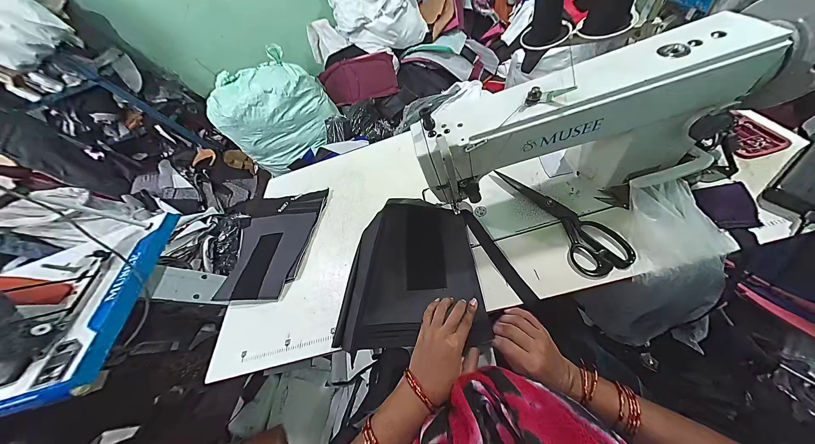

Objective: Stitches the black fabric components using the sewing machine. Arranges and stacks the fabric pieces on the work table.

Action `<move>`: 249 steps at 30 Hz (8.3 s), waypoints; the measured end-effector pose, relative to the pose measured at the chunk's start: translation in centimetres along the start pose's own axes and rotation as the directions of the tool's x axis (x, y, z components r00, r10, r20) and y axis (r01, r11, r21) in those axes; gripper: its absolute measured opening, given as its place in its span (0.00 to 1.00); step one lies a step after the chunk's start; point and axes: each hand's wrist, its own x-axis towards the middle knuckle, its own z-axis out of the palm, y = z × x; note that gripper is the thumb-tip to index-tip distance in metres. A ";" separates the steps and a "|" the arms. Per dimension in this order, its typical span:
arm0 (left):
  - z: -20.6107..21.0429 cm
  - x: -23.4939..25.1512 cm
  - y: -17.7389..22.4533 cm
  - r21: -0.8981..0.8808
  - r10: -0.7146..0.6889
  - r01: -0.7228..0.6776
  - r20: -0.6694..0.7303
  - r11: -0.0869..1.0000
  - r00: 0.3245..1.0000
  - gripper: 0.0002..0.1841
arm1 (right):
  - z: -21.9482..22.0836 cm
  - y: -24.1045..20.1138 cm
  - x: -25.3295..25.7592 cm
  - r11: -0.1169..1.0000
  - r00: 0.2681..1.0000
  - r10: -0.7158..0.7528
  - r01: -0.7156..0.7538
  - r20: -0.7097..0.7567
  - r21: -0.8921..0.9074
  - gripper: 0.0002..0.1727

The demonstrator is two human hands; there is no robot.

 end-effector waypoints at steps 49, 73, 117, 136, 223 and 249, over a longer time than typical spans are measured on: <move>-4.5 18.0 -4.9 -0.154 -0.403 0.624 0.640 0.766 0.654 0.29 | 2.7 11.7 20.1 0.634 0.351 0.637 -0.745 0.686 -0.208 0.18; -3.2 16.8 -4.7 -0.260 -0.439 0.650 0.556 0.714 0.706 0.30 | 3.4 10.0 19.2 0.487 0.305 0.721 -0.862 0.622 -0.142 0.20; -2.9 15.7 -8.1 -0.561 -0.329 0.587 0.497 0.584 0.803 0.23 | 3.4 9.1 17.7 0.436 0.325 0.766 -0.896 0.555 -0.077 0.20; -2.7 16.8 -4.0 -0.230 -0.443 0.628 0.534 0.743 0.720 0.23 | 3.4 8.9 16.9 0.361 0.336 0.770 -0.930 0.543 0.064 0.18; -0.6 16.4 -6.0 0.055 -0.410 0.413 0.298 0.909 0.862 0.22 | 3.8 6.8 17.5 0.694 0.389 0.647 -0.655 0.656 -0.297 0.21; -0.6 17.0 -6.9 0.001 -0.336 0.364 0.389 0.931 0.858 0.22 | 3.9 7.5 18.8 0.686 0.317 0.641 -0.645 0.700 -0.337 0.25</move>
